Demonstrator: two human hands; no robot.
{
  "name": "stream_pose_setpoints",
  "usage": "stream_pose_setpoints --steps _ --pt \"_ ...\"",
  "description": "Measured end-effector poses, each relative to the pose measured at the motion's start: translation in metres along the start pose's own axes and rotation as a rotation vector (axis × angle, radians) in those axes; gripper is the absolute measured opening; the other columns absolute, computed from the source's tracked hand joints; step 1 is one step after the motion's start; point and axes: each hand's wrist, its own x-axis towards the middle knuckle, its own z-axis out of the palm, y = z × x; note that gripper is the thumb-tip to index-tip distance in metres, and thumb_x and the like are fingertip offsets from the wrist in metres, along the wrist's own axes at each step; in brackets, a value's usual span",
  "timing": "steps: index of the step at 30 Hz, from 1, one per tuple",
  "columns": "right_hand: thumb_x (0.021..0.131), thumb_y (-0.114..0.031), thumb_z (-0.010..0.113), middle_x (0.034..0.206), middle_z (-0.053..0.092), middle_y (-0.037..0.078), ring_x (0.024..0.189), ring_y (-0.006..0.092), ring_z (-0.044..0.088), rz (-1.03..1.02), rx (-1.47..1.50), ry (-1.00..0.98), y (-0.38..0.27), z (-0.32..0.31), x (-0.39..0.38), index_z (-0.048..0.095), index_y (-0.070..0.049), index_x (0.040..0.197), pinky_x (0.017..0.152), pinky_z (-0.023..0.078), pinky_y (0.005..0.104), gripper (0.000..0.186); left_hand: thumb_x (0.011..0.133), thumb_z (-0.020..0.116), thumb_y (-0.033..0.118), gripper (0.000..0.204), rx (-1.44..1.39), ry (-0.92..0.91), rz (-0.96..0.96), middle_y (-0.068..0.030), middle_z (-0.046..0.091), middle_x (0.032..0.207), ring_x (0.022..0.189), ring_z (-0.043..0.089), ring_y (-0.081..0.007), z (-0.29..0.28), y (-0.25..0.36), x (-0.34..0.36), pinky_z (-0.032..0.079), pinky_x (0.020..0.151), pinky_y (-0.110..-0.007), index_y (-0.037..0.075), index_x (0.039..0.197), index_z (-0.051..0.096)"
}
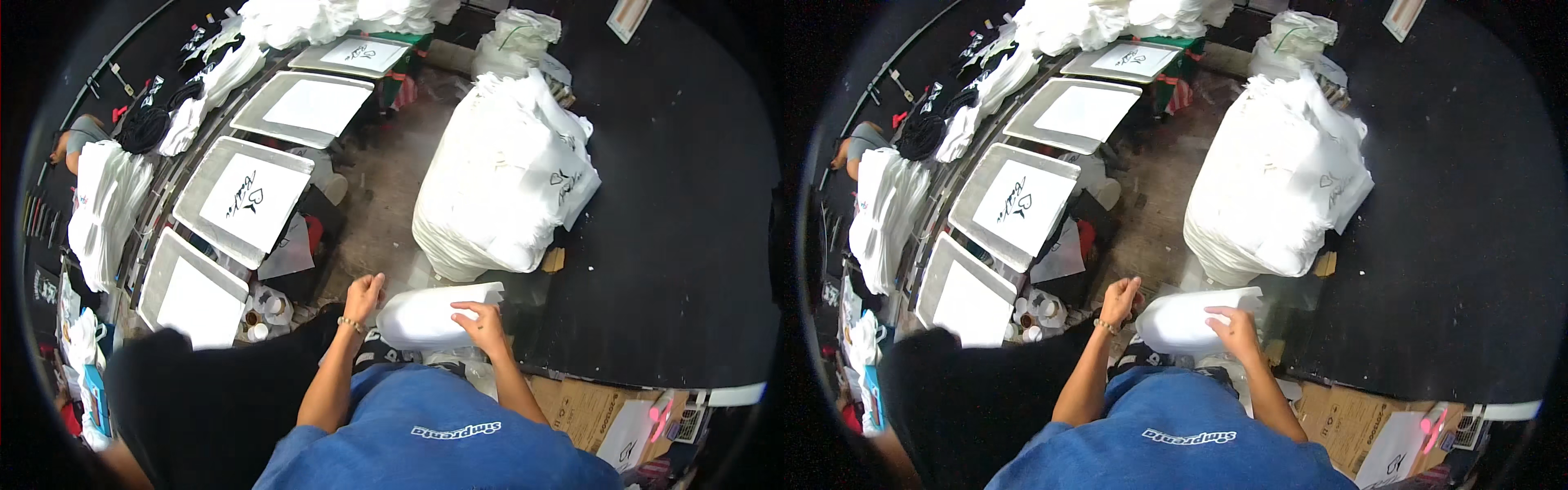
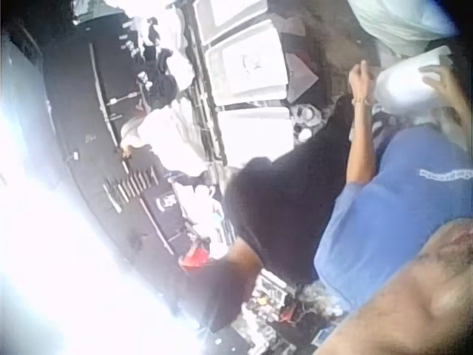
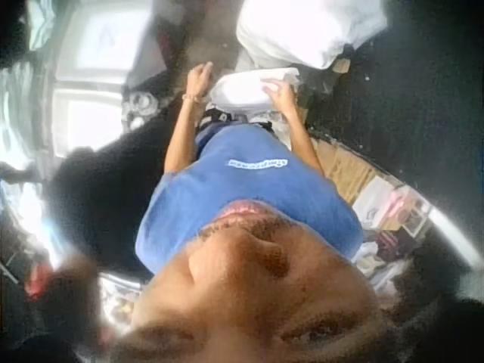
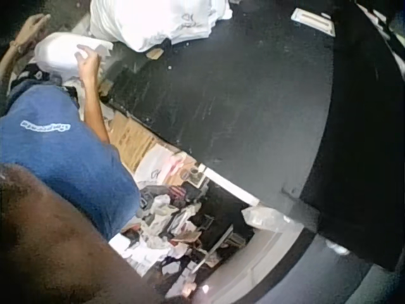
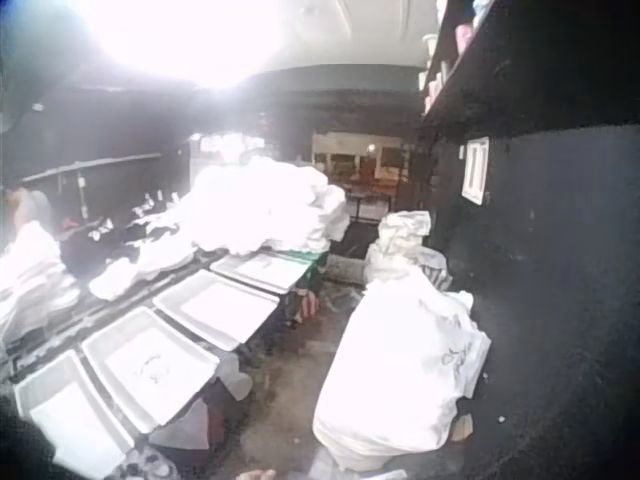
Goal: The person places white transfer papers onto printing frames by hand and then walks around the workshop gathering, stacking, and sorting more white sheets from various surfaces.
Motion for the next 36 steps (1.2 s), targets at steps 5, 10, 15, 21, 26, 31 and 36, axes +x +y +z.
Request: stream_pose_setpoints --steps 5,10,15,21,26,31,36 --pt "0.078 -0.013 0.073 0.078 0.070 0.013 0.062 0.0127 0.062 -0.032 0.122 0.065 -0.016 -0.009 0.060 0.072 -0.004 0.096 0.061 0.048 0.0255 0.020 0.090 0.063 0.031 0.040 0.235 -0.033 0.180 -0.0059 0.060 0.059 0.053 0.054 -0.0092 -0.027 0.034 0.140 0.044 0.050 -0.026 0.001 0.065 0.057" --pt "0.079 -0.013 0.074 0.081 0.071 0.013 0.067 0.0136 0.066 0.053 0.101 0.076 -0.024 -0.006 0.172 0.072 -0.002 0.095 0.064 0.050 0.0253 0.020 0.083 0.068 0.023 0.026 0.413 0.040 0.512 -0.0165 0.065 0.068 0.061 0.064 -0.0252 -0.066 0.114 0.355 0.048 0.059 -0.035 -0.002 0.077 0.063" --pt "0.078 -0.011 0.076 0.077 0.071 0.012 0.065 0.0105 0.063 0.015 0.132 0.067 -0.051 0.014 0.350 0.073 -0.002 0.092 0.063 0.050 0.0246 0.017 0.081 0.069 0.022 0.023 0.575 0.170 0.751 -0.0172 0.067 0.090 0.085 0.064 -0.0337 -0.109 0.201 0.636 0.050 0.075 -0.040 0.002 0.090 0.064" --pt "0.074 -0.018 0.078 0.078 0.071 0.013 0.070 0.0147 0.068 0.343 0.131 0.036 -0.075 0.003 0.517 0.074 -0.002 0.090 0.066 0.052 0.0266 0.023 0.078 0.065 0.052 0.072 0.999 0.357 0.808 -0.0201 0.044 0.136 0.121 0.043 -0.0398 -0.137 0.256 0.906 0.037 0.099 -0.052 0.004 0.128 0.048" --pt "0.073 -0.016 0.079 0.078 0.072 0.011 0.071 0.0167 0.069 0.414 0.004 0.111 -0.082 0.006 0.593 0.074 -0.005 0.088 0.068 0.053 0.0280 0.019 0.083 0.052 0.064 0.084 1.137 0.410 0.614 -0.0197 0.029 0.149 0.136 0.025 -0.0425 -0.132 0.271 1.029 0.022 0.107 -0.058 0.004 0.140 0.038" --pt "0.074 -0.014 0.078 0.079 0.072 0.010 0.072 0.0180 0.070 0.453 0.010 0.101 -0.085 0.007 0.631 0.074 -0.005 0.087 0.068 0.053 0.0289 0.017 0.086 0.038 0.069 0.088 1.207 0.404 0.550 -0.0208 0.027 0.150 0.138 0.022 -0.0430 -0.130 0.256 1.060 0.017 0.109 -0.058 0.003 0.144 0.033" --pt "0.074 -0.013 0.077 0.079 0.072 0.011 0.073 0.0197 0.070 0.449 0.025 0.032 -0.089 0.009 0.654 0.073 -0.004 0.088 0.070 0.053 0.0293 0.017 0.089 0.041 0.064 0.082 1.043 0.418 0.593 -0.0243 0.032 0.146 0.135 0.028 -0.0447 -0.139 0.267 1.059 0.020 0.108 -0.058 0.001 0.140 0.037"
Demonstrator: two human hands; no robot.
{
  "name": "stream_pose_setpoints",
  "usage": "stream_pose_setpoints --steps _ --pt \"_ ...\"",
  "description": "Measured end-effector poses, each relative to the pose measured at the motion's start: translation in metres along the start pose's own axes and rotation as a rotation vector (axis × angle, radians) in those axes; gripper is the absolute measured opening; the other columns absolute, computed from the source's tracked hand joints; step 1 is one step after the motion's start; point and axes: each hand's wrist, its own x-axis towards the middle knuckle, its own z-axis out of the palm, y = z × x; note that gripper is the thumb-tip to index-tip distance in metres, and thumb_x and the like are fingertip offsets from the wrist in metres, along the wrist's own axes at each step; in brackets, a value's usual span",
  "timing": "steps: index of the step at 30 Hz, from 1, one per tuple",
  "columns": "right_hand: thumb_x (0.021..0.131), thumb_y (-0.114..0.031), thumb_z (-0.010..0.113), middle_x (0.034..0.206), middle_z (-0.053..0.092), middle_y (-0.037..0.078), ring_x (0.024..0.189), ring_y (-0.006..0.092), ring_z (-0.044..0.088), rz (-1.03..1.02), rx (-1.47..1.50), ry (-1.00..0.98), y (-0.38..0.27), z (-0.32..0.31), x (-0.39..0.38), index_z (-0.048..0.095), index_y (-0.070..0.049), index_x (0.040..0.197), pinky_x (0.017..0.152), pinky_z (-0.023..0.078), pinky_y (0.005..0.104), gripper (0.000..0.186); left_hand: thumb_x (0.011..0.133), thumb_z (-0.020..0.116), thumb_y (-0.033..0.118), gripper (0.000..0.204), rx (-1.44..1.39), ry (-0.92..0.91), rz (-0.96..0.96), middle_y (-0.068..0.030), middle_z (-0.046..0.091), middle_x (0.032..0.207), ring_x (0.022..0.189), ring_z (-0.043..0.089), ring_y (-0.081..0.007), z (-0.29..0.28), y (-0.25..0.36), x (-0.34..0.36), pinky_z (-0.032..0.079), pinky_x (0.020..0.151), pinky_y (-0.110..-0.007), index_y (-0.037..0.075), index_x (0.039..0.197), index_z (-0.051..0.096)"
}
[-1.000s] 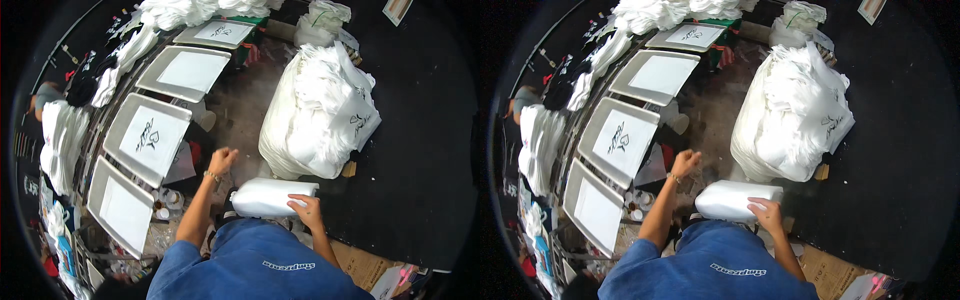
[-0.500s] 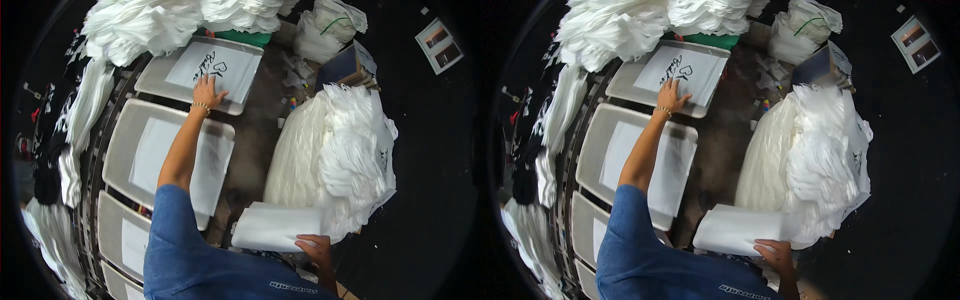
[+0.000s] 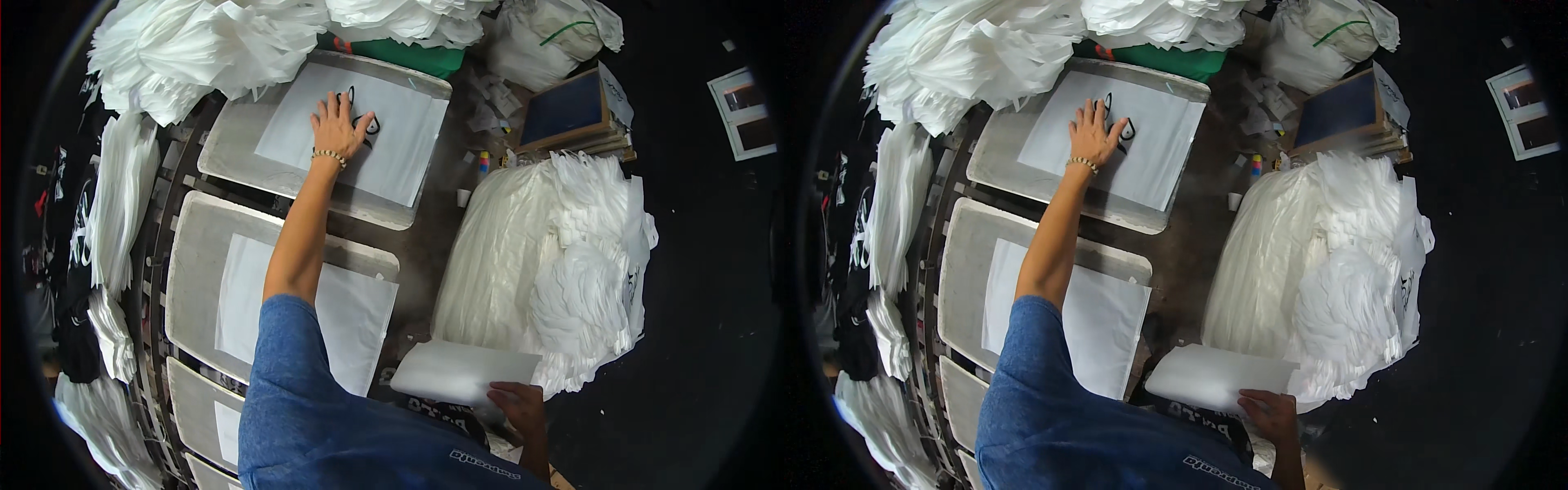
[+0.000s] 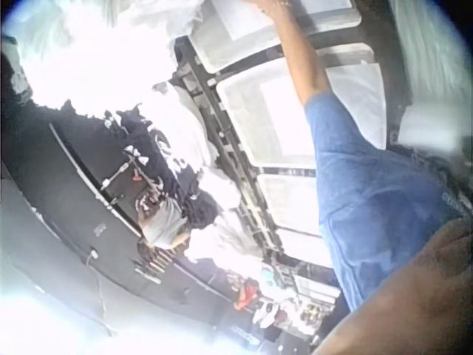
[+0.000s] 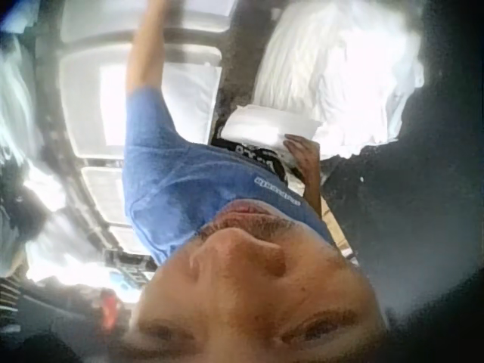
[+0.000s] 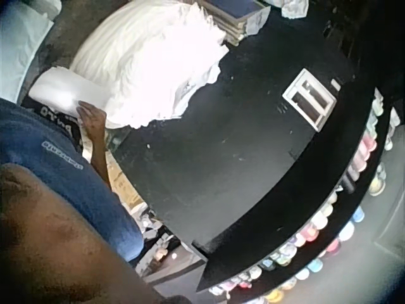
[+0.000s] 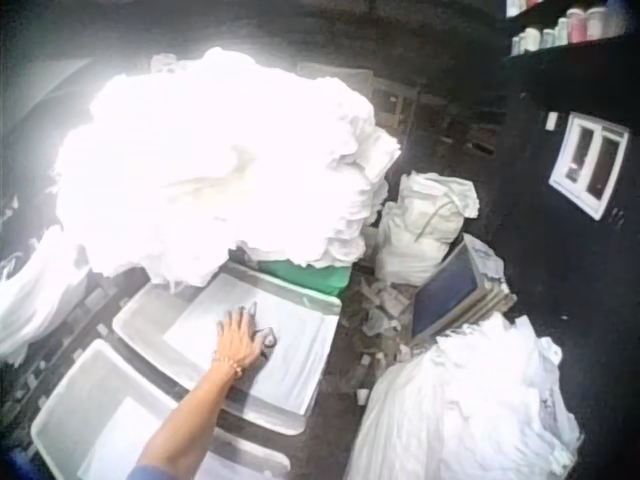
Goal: The person places white transfer papers onto printing frames by hand and then walks around the workshop gathering, stacking, and sorting more white sheets from various surfaces.
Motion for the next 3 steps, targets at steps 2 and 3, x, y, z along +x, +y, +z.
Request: stream_pose_setpoints --steps 2,3 --pt "0.075 -0.013 0.077 0.080 0.072 0.011 0.073 0.0205 0.070 0.001 -0.010 -0.033 -0.003 0.000 0.004 0.073 -0.003 0.089 0.071 0.053 0.0294 0.018 0.089 0.046 0.059 0.077 -0.243 0.150 0.022 -0.0257 0.034 0.144 0.132 0.031 -0.0460 -0.013 -0.006 0.005 0.023 0.106 -0.058 0.000 0.139 0.039" --pt "0.076 -0.015 0.076 0.081 0.072 0.012 0.074 0.0218 0.070 0.030 0.041 -0.039 -0.003 0.001 0.006 0.073 -0.004 0.090 0.071 0.053 0.0292 0.018 0.089 0.046 0.059 0.077 -0.236 0.135 0.002 -0.0257 0.034 0.144 0.132 0.031 -0.0460 -0.020 -0.008 0.005 0.023 0.106 -0.058 0.000 0.139 0.039"
